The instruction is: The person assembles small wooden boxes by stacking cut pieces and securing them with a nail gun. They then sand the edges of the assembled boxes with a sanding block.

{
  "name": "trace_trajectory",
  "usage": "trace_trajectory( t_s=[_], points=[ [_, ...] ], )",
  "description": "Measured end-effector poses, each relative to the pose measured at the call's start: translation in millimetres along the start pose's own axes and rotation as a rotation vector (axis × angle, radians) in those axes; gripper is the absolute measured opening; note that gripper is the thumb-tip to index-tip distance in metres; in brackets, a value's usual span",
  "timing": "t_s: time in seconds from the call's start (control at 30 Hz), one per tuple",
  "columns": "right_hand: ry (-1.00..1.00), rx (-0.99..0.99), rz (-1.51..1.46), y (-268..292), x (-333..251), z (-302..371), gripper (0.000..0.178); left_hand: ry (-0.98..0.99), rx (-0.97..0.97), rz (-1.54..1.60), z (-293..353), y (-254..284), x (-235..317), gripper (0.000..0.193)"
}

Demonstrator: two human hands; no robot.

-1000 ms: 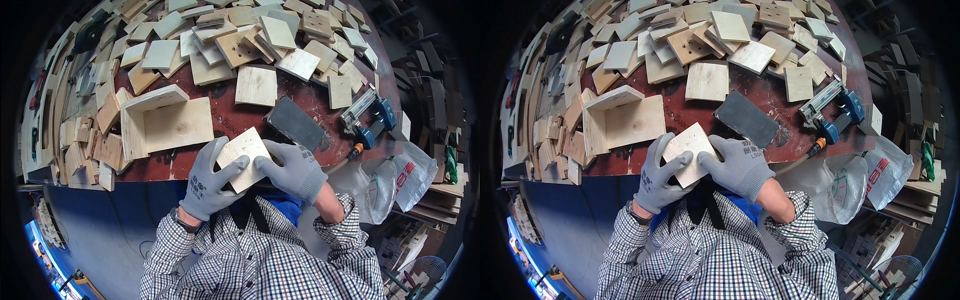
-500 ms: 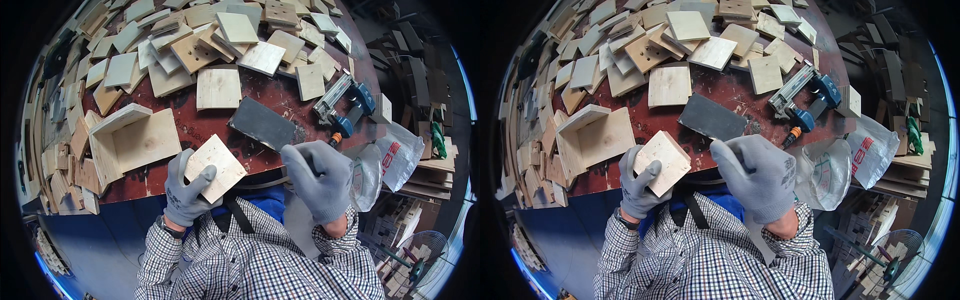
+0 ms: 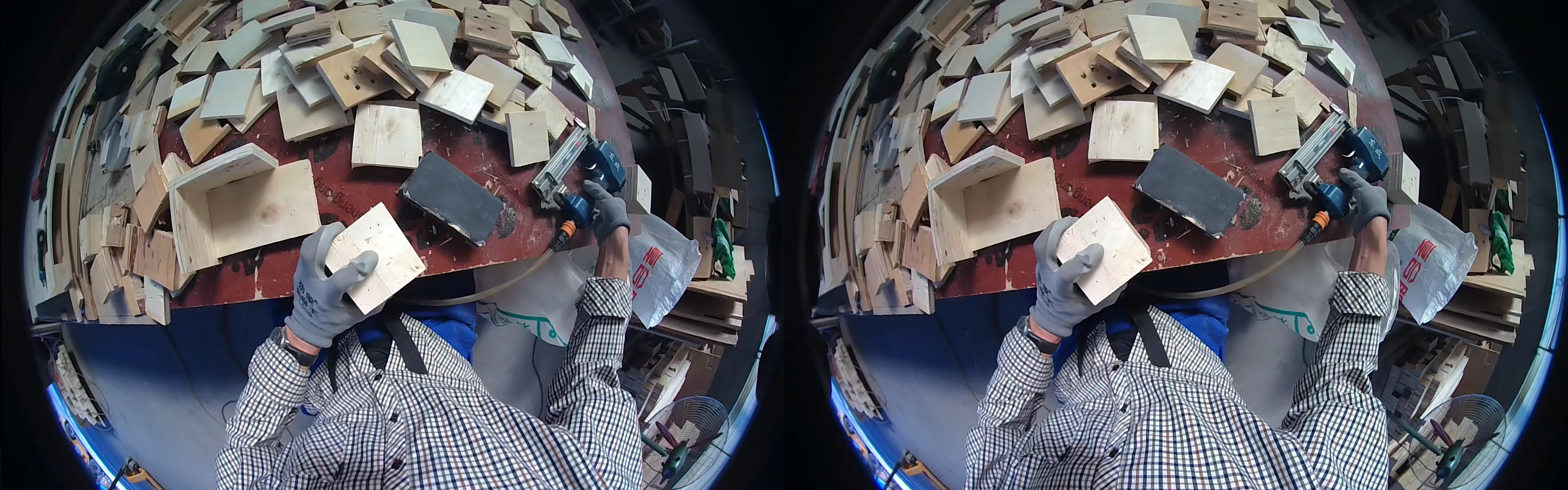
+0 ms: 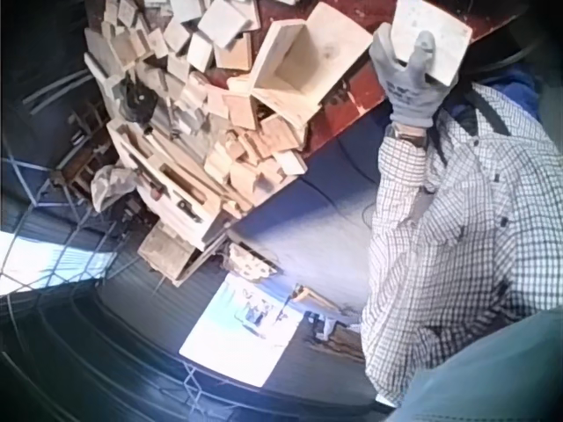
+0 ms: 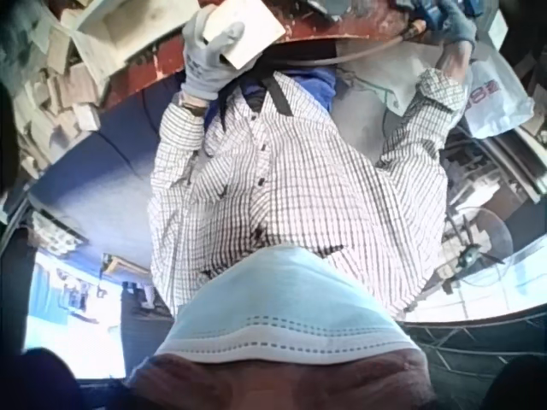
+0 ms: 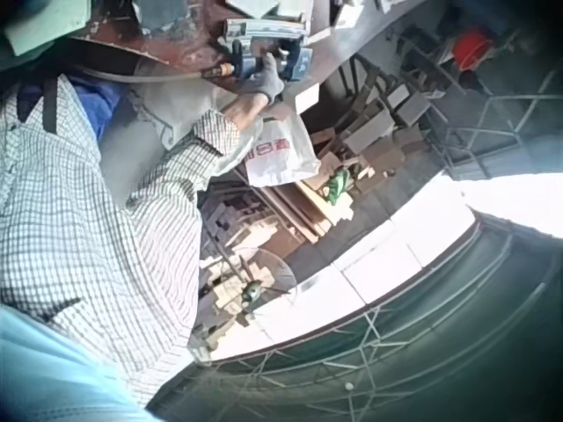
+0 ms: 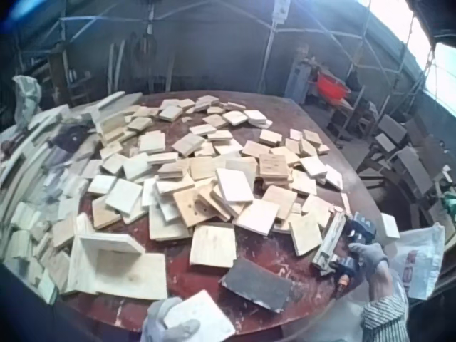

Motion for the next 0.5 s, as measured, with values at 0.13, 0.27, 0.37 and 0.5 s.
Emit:
trace_trajectory(
  t_s=[0.13, 0.27, 0.37, 0.5],
  points=[
    [-0.166, -0.415, -0.530, -2.1, -10.1, 14.2, 0.019, 0.022, 0.019, 0.005, 4.4, -2.7, -2.0, 0.085],
    [-0.002, -0.444, -0.550, 24.4, -38.6, 56.5, 0.025, 0.038, 0.065, 0.039, -3.2, -1.1, 2.1, 0.079],
    [0.179, -0.390, -0.536, 39.5, -83.1, 143.3, 0.037, 0.038, 0.090, 0.058, -0.5, -0.9, 0.9, 0.079],
    [0.325, -1.065, -0.461, 7.8, -149.0, 259.6, 0.061, 0.038, 0.093, 0.049, 0.5, 2.9, 2.3, 0.080]
  ],
)
Point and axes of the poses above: each hand's wrist, its own z-axis away from the middle knuckle, its own y-axis out of the back of the hand, x = y × z, the point moved 3 cm from there along -z, towards the middle knuckle, and after that the axes turned 3 degrees about -z, right-handed, at the moved point
